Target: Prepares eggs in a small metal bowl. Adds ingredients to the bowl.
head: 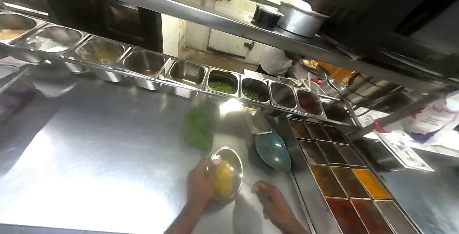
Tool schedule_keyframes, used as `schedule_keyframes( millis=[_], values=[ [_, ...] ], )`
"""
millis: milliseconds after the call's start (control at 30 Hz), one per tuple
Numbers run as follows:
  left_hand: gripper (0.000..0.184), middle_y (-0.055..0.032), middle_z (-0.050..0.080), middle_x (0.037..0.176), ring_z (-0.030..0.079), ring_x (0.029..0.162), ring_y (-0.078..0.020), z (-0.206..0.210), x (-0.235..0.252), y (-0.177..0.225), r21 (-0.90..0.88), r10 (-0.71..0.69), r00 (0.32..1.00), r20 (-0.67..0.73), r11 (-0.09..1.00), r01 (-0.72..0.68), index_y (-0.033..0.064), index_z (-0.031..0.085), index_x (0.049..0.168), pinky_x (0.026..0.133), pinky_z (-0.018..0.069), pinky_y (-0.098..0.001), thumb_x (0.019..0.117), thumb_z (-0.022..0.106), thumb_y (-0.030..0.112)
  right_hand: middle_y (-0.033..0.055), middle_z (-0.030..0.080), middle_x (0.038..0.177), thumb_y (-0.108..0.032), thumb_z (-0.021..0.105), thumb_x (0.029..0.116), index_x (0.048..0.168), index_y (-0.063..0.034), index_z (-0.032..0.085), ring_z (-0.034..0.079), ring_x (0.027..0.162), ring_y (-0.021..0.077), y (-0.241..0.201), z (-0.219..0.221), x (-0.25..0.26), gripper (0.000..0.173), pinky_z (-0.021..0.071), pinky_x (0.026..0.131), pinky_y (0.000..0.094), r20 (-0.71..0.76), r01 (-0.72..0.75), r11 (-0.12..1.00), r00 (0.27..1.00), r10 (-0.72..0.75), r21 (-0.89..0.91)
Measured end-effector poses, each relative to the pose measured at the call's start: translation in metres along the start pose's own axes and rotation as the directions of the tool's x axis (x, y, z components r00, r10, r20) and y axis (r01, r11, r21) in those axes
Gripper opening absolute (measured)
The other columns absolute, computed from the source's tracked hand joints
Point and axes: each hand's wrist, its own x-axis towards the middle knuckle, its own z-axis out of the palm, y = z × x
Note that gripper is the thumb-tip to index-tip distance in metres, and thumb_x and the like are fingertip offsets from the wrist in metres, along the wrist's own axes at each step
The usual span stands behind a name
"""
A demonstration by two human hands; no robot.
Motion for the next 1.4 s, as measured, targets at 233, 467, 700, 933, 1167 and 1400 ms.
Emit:
schedule_keyframes(
  millis=[233,467,700,933,1167,1400],
  values=[
    [0.038,0.0037,0.048,0.057,0.049,0.050,-0.0107,-0.002,-0.001,-0.002,-0.019,-0.011,1.000,-0.010,1.000,0.011,0.0118,0.059,0.078,0.051,0.0442,-0.0327,0.1004,0.054,0.042,0.0031,0.062,0.080,-0.020,0.051,0.1044,0.110,-0.0050,0.069,0.055,0.053,0.0115,0.003,0.005,-0.003,0.025,0.0508,0.050,0.0310,0.025,-0.005,0.997,1.000,0.003,0.077],
    [0.039,0.0004,0.052,0.060,0.054,0.054,-0.0146,-0.002,-0.001,0.000,0.009,-0.017,1.000,0.011,1.000,0.017,0.0094,0.061,0.082,0.054,0.0479,-0.0370,0.1007,0.054,0.042,0.0028,0.060,0.077,-0.019,0.050,0.1030,0.107,-0.0045,0.069,0.055,0.053,0.0127,0.003,0.003,-0.002,0.024,0.0510,0.049,0.0327,-0.052,0.006,0.994,0.999,0.000,0.111],
    [0.038,0.0012,0.051,0.059,0.052,0.053,-0.0134,-0.002,-0.002,-0.001,-0.002,-0.009,1.000,0.010,1.000,0.010,0.0099,0.061,0.082,0.053,0.0468,-0.0357,0.1007,0.055,0.042,0.0055,0.063,0.083,-0.021,0.049,0.1049,0.113,-0.0038,0.069,0.056,0.056,0.0140,0.002,0.000,-0.002,0.027,0.0520,0.052,0.0343,0.013,-0.002,0.999,1.000,0.001,0.043],
    [0.038,0.0025,0.049,0.057,0.050,0.051,-0.0119,-0.001,-0.001,-0.003,-0.001,0.010,1.000,-0.003,1.000,-0.010,0.0111,0.059,0.079,0.051,0.0451,-0.0340,0.1000,0.055,0.042,0.0030,0.061,0.077,-0.020,0.050,0.1031,0.109,-0.0043,0.069,0.055,0.052,0.0125,0.007,0.008,0.000,0.025,0.0513,0.048,0.0327,-0.108,0.030,0.995,0.994,-0.020,0.092],
    [0.037,0.0019,0.051,0.059,0.052,0.052,-0.0123,0.000,-0.001,-0.001,0.004,0.018,1.000,-0.014,1.000,-0.018,0.0106,0.061,0.080,0.052,0.0465,-0.0348,0.0994,0.055,0.042,0.0064,0.063,0.084,-0.021,0.049,0.1052,0.116,-0.0030,0.067,0.056,0.056,0.0146,0.006,0.006,-0.002,0.028,0.0519,0.053,0.0352,-0.049,0.036,0.999,0.998,-0.034,0.031],
    [0.038,0.0019,0.050,0.059,0.052,0.053,-0.0122,-0.003,-0.001,-0.003,0.000,0.006,1.000,-0.008,1.000,-0.006,0.0105,0.060,0.080,0.052,0.0459,-0.0340,0.1005,0.054,0.042,0.0040,0.064,0.084,-0.021,0.050,0.1047,0.113,-0.0042,0.068,0.056,0.055,0.0119,0.008,0.013,-0.005,0.026,0.0526,0.050,0.0316,-0.026,0.035,0.993,0.999,-0.033,0.113]
  ],
)
